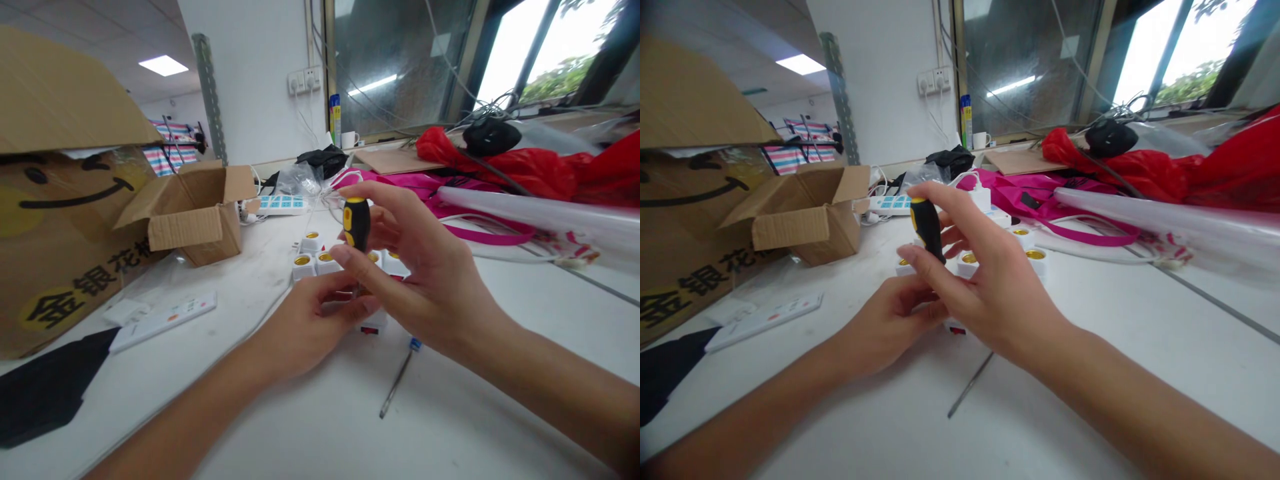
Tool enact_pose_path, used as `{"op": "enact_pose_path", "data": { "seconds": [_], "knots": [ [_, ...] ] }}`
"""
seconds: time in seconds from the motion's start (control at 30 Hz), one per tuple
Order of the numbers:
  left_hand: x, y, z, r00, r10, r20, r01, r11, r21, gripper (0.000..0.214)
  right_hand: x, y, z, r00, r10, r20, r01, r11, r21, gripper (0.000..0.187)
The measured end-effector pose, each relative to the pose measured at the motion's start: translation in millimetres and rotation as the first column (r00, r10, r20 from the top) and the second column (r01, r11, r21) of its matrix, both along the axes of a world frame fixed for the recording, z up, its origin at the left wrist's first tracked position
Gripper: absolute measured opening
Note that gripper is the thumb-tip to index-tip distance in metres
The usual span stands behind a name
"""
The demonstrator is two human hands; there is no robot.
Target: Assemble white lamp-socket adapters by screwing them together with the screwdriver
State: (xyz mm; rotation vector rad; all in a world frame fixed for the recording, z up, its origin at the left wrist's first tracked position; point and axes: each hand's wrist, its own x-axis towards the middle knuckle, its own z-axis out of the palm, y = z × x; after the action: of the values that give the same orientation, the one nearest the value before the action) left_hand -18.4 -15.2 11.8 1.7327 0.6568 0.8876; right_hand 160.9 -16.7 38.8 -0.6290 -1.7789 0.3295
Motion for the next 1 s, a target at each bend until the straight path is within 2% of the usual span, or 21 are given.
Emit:
{"op": "enact_pose_path", "data": {
  "seconds": [0.13, 0.33, 0.57, 0.67, 0.8, 1.0],
  "knots": [
    [1, -1, -1.4, 1.0, 0.027, -0.01, -0.027, 0.999, -0.047, 0.023, 0, 2, 3.9, 0.994, -0.056, -0.09, 0.059, 0.998, 0.027, 0.043],
    [3, -3, 4.1, 0.999, 0.039, -0.031, -0.042, 0.995, -0.087, 0.031, -1, -2, 5.5, 0.983, -0.122, -0.136, 0.119, 0.992, -0.033, 0.038],
    [2, -2, 5.2, 0.999, 0.03, -0.042, -0.034, 0.995, -0.094, 0.031, -1, 0, 8.7, 0.972, -0.111, -0.206, 0.096, 0.992, -0.079, 0.04],
    [1, -2, 7.2, 0.999, 0.028, -0.041, -0.031, 0.996, -0.086, 0.025, 1, 2, 9.0, 0.97, -0.104, -0.22, 0.085, 0.992, -0.091, 0.035],
    [1, -2, 8.8, 0.999, 0.033, -0.041, -0.035, 0.998, -0.059, 0.018, 4, 4, 8.1, 0.976, -0.073, -0.206, 0.048, 0.991, -0.125, 0.033],
    [1, -2, 7.3, 0.998, 0.027, -0.048, -0.031, 0.996, -0.079, 0.021, 2, 2, 7.1, 0.987, -0.008, -0.163, -0.012, 0.992, -0.122, 0.042]
  ]
}}
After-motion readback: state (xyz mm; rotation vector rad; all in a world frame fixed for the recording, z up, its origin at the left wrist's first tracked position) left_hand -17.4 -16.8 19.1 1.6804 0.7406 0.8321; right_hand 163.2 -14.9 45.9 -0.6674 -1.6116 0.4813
